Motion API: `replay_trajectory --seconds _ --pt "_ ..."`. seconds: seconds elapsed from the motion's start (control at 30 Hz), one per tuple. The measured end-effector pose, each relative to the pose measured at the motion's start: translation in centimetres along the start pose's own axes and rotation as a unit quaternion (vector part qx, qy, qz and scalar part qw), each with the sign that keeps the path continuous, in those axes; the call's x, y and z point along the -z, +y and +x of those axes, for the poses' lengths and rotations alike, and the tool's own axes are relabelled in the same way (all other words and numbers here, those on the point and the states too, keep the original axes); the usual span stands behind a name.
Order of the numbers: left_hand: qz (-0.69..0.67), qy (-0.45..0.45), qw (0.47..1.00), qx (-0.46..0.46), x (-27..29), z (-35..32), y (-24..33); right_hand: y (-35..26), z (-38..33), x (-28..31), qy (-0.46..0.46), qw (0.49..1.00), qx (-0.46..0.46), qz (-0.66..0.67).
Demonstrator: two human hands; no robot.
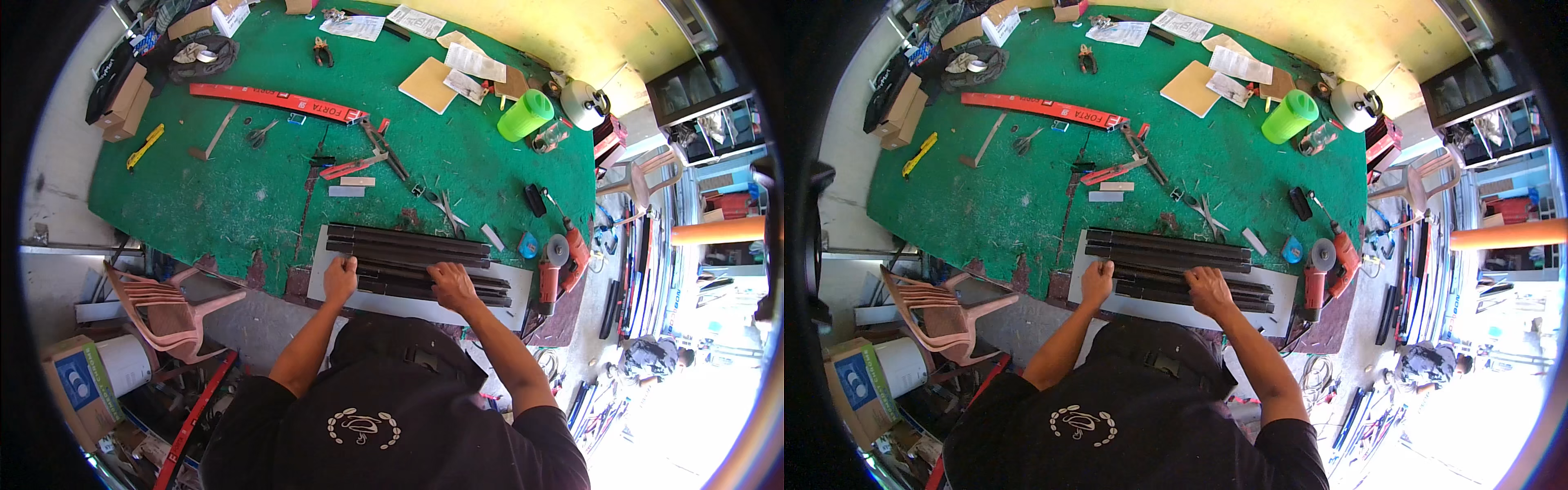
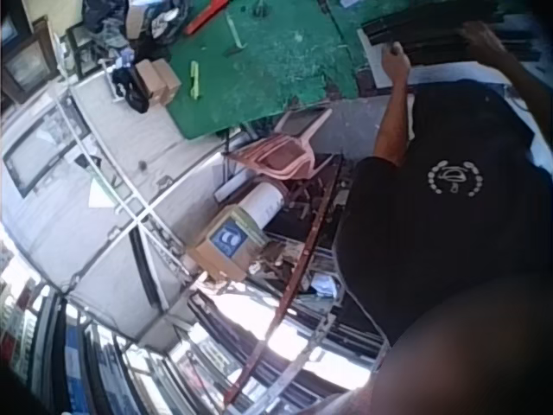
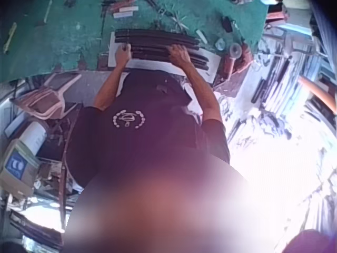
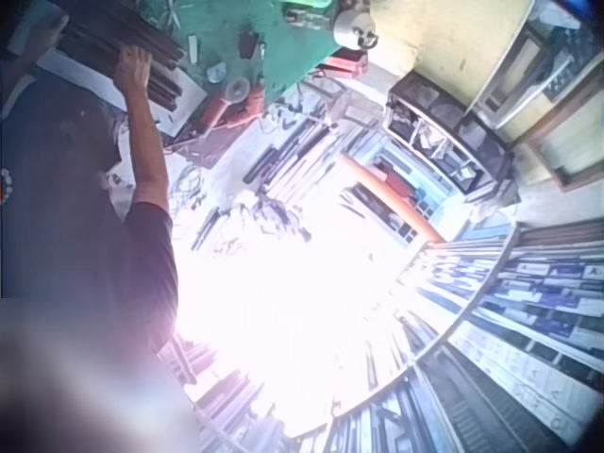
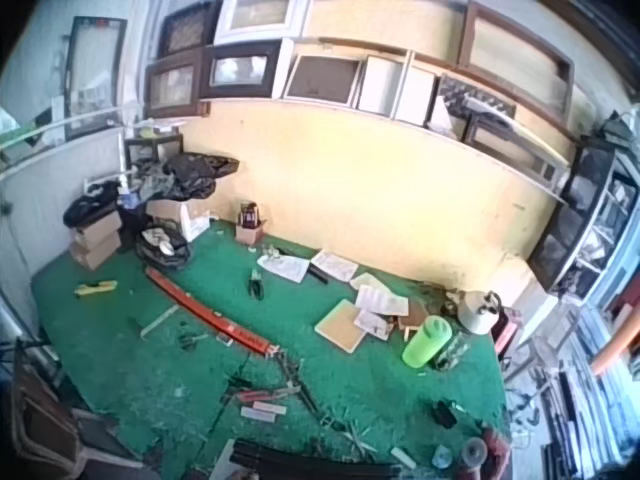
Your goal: The person aligns several black metal rods on a green workbench, then uses a red angle grinder to cut the ends of the rods. After cutting, the person picks up a yellow tape measure and a drill, then places them on the table.
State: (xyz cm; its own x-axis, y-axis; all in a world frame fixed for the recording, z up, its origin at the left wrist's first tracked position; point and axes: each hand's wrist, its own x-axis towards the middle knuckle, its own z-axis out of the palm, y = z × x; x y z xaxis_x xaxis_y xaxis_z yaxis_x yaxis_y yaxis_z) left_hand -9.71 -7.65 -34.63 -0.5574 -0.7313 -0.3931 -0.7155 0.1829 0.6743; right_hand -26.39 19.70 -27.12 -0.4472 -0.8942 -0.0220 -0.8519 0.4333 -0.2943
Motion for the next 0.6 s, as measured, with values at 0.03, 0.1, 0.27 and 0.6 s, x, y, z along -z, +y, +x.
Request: replay_trajectory --seconds 0.03,0.1,0.27,0.6 --pt "0.03 -0.008 0.999 0.011 0.2 0.2 0.2 -0.3 0.0 0.0 -0.001 1.0 0.0 0.001" --pt "0.039 -0.037 0.998 0.029 0.5 0.5 0.3 -0.9 0.1 -0.2 -0.023 1.0 -0.008 -0.014" --pt "-0.025 0.047 0.999 -0.009 0.6 0.6 -0.3 -1.8 1.2 -0.9 -0.066 0.998 -0.018 -0.014" --pt "-0.143 0.19 0.97 -0.056 1.3 2.1 -1.2 0.2 0.1 0.5 0.178 0.93 -0.261 0.186"
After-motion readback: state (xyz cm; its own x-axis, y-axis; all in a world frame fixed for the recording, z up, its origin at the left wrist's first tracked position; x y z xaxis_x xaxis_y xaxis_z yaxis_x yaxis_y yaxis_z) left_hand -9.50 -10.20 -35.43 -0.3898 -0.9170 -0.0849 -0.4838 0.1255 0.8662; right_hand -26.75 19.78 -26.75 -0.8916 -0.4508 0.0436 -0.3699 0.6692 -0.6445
